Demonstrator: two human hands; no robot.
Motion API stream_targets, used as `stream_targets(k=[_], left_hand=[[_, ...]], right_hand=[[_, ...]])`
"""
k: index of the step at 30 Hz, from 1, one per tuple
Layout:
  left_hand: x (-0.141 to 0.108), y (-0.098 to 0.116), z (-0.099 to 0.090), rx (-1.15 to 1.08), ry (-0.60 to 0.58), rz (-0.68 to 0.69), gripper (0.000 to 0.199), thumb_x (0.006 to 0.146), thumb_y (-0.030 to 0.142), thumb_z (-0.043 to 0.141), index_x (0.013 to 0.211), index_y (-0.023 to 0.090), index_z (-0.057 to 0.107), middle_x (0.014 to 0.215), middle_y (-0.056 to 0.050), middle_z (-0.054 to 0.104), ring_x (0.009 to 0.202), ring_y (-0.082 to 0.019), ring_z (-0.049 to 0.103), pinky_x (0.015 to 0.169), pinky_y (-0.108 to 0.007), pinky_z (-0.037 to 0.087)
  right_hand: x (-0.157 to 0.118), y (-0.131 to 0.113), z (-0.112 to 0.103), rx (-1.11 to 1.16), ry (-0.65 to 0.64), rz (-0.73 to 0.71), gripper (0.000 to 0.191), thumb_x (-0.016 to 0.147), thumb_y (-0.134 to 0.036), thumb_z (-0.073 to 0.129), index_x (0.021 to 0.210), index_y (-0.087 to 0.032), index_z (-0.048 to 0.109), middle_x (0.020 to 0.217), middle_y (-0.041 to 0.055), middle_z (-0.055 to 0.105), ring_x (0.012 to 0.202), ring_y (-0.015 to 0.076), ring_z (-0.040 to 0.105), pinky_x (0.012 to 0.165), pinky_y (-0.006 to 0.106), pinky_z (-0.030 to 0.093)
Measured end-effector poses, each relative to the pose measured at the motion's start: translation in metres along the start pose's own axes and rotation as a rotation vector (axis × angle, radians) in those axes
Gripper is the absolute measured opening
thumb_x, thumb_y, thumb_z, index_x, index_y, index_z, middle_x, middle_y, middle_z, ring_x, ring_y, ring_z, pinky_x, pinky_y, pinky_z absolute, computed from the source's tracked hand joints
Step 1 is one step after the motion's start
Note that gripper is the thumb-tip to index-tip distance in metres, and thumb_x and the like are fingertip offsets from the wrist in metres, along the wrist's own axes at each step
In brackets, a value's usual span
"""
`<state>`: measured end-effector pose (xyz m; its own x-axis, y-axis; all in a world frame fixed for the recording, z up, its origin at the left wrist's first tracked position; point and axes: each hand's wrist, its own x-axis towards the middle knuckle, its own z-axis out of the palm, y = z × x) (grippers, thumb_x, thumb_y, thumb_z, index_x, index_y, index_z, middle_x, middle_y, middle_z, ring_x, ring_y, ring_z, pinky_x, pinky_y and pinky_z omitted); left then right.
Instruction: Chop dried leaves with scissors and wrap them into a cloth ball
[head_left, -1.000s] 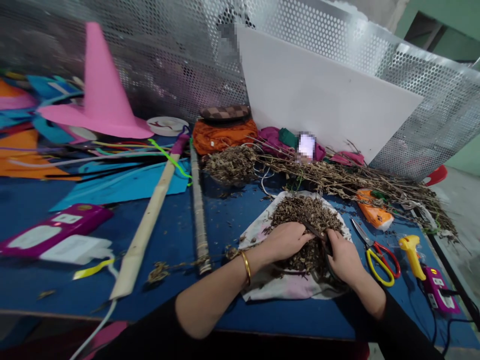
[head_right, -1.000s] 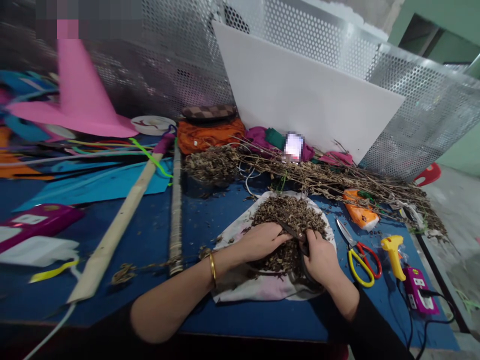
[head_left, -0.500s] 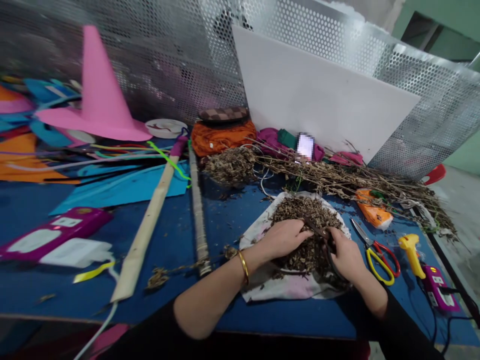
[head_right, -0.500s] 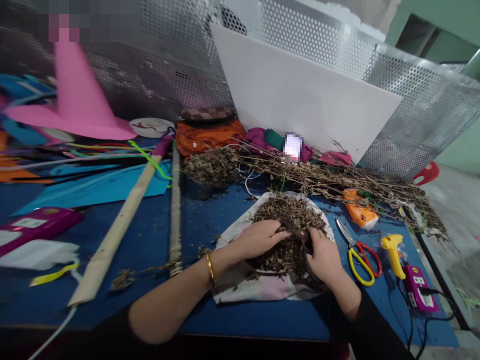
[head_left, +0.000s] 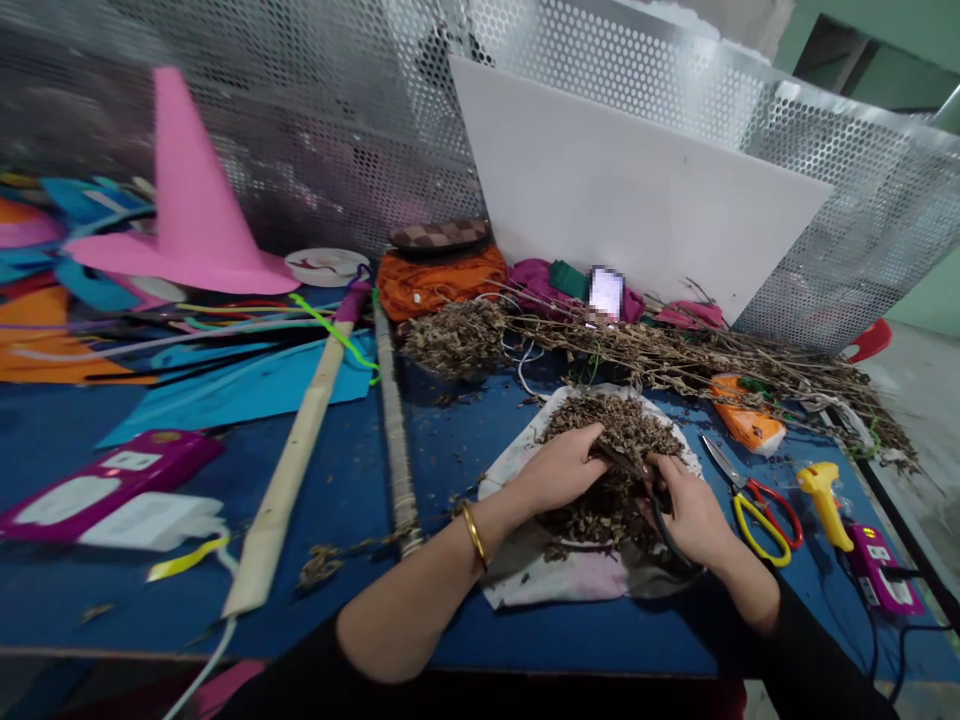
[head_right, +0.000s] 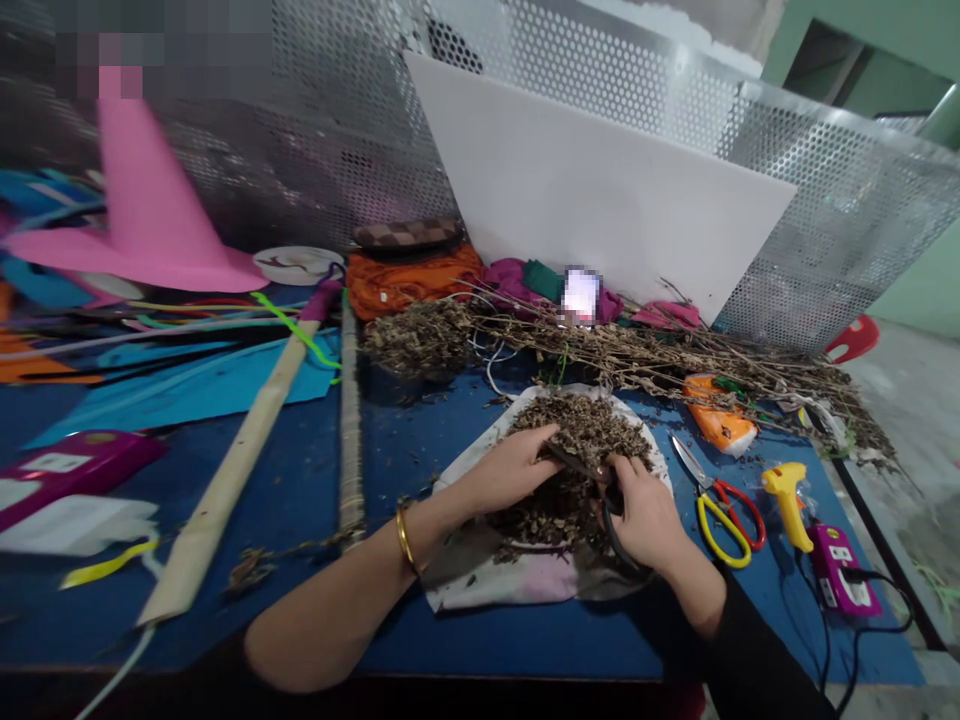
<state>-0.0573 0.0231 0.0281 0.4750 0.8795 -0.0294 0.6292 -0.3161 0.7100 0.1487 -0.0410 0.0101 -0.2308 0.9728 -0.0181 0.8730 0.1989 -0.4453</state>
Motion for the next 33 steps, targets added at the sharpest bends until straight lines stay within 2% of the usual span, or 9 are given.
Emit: stream_targets(k=[6,11,14,18,23,28,33], left_hand=[[0.000,0.002,0.006,-0.089,-0.059,0.064,0.026,0.083,0.028,0.048,0.101,0.018,0.063,0.098,-0.004,0.071,0.094,-0.021,0.063,0.085,-0.030,0.048],[0.002,0.001,0.007,-0.060,-0.078,0.050,0.028,0.085,0.033,0.047,0.100,0.017,0.064,0.103,-0.006,0.070,0.097,-0.022,0.063,0.088,-0.030,0.047],[0.000,0.001,0.003,0.027,-0.074,0.009,0.031,0.086,0.040,0.046,0.101,0.017,0.063,0.103,-0.007,0.070,0.097,-0.023,0.063,0.086,-0.031,0.047],[-0.008,0.005,-0.004,0.254,-0.049,-0.080,0.038,0.086,0.049,0.046,0.101,0.017,0.059,0.102,-0.011,0.070,0.096,-0.026,0.064,0.081,-0.032,0.047],[-0.011,0.010,-0.002,0.428,-0.093,-0.090,0.035,0.093,0.035,0.032,0.094,0.015,0.060,0.096,-0.015,0.070,0.092,-0.027,0.065,0.079,-0.035,0.046],[-0.007,0.012,0.004,0.374,-0.176,-0.005,0.039,0.093,0.029,0.031,0.089,0.014,0.066,0.098,-0.014,0.071,0.091,-0.024,0.065,0.080,-0.031,0.045],[-0.005,0.012,0.005,0.386,-0.162,-0.024,0.040,0.093,0.031,0.031,0.087,0.013,0.066,0.093,-0.016,0.071,0.089,-0.026,0.065,0.078,-0.032,0.045]], right_hand=[[0.000,-0.001,0.002,-0.073,-0.006,0.001,0.044,0.084,-0.030,0.052,0.125,-0.017,0.044,0.113,0.0100,0.056,0.092,0.0207,0.057,0.077,0.028,0.040],[0.000,0.000,0.002,-0.085,-0.056,0.009,0.032,0.082,-0.024,0.050,0.114,-0.018,0.051,0.103,0.0082,0.063,0.088,0.0198,0.058,0.071,0.026,0.037],[0.000,-0.001,0.002,-0.078,-0.054,0.020,0.025,0.082,-0.024,0.050,0.107,-0.019,0.053,0.095,0.0064,0.064,0.082,0.0184,0.057,0.067,0.024,0.034],[0.000,-0.002,0.003,-0.067,-0.038,0.040,0.022,0.083,-0.026,0.050,0.104,-0.019,0.053,0.093,0.0054,0.064,0.079,0.0174,0.056,0.065,0.023,0.032],[-0.001,-0.003,0.000,-0.073,-0.030,0.038,0.025,0.084,-0.026,0.050,0.109,-0.020,0.052,0.099,0.0060,0.064,0.082,0.0179,0.057,0.067,0.024,0.034],[-0.001,-0.004,-0.001,-0.112,-0.026,0.041,0.032,0.082,-0.027,0.051,0.112,-0.019,0.048,0.103,0.0073,0.060,0.084,0.0192,0.057,0.069,0.025,0.035],[0.000,-0.002,0.003,-0.119,-0.062,0.049,0.030,0.078,-0.021,0.050,0.108,-0.019,0.048,0.101,0.0073,0.060,0.085,0.0195,0.057,0.070,0.026,0.036]])
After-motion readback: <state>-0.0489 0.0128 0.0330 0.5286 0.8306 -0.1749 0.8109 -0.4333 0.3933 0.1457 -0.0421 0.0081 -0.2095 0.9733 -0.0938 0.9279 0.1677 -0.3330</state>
